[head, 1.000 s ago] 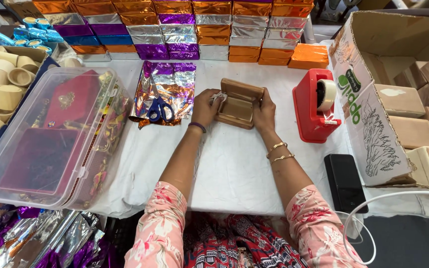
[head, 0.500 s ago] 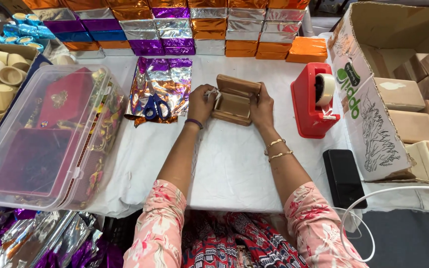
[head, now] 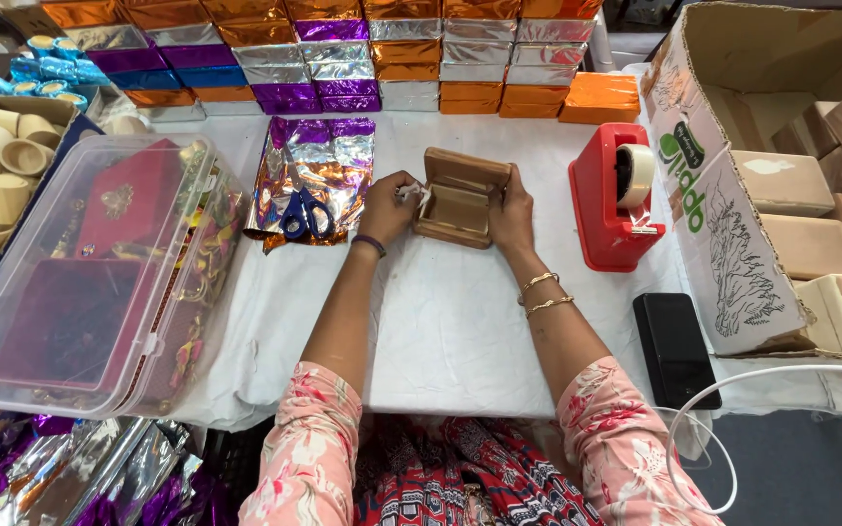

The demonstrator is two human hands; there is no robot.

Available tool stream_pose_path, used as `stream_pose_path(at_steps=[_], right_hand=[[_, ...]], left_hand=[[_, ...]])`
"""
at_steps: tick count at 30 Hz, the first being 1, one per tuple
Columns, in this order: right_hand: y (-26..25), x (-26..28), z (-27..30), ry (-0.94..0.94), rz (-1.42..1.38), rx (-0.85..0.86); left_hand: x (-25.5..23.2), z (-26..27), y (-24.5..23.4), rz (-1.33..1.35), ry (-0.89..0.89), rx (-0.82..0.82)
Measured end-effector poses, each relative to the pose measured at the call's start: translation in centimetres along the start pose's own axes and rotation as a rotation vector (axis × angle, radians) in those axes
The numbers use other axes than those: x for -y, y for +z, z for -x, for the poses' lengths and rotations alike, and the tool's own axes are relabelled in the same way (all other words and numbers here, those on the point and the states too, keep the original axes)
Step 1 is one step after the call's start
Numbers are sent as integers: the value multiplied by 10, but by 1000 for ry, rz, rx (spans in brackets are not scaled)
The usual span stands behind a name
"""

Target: Cleaning and preparing small wooden gift boxes by wiping them and adding padding.

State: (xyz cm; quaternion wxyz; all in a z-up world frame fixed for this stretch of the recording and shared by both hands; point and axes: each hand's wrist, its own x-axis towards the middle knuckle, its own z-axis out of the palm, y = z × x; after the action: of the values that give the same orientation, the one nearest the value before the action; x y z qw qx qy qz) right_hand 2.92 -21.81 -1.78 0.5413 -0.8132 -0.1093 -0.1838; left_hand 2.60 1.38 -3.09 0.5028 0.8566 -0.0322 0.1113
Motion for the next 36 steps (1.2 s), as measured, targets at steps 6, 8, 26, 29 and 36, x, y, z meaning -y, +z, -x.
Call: stream_pose_path(at_steps=[6, 8, 26, 29, 36], right_hand=[[1, -4, -1, -1, -1, 3], [1, -6, 0, -38, 0, 0], [1, -24, -3, -29, -29, 91], [-2, -20, -5, -54, -36, 93], [-2, -30, -5, -86, -59, 104]], left_hand=[[-26, 11, -14, 126, 295, 261], [-45, 18, -3, 20, 423, 323], [-62, 29, 42, -92, 449, 281], [-67, 31, 43, -23, 441, 313], [-51, 23, -1, -44, 259, 297]])
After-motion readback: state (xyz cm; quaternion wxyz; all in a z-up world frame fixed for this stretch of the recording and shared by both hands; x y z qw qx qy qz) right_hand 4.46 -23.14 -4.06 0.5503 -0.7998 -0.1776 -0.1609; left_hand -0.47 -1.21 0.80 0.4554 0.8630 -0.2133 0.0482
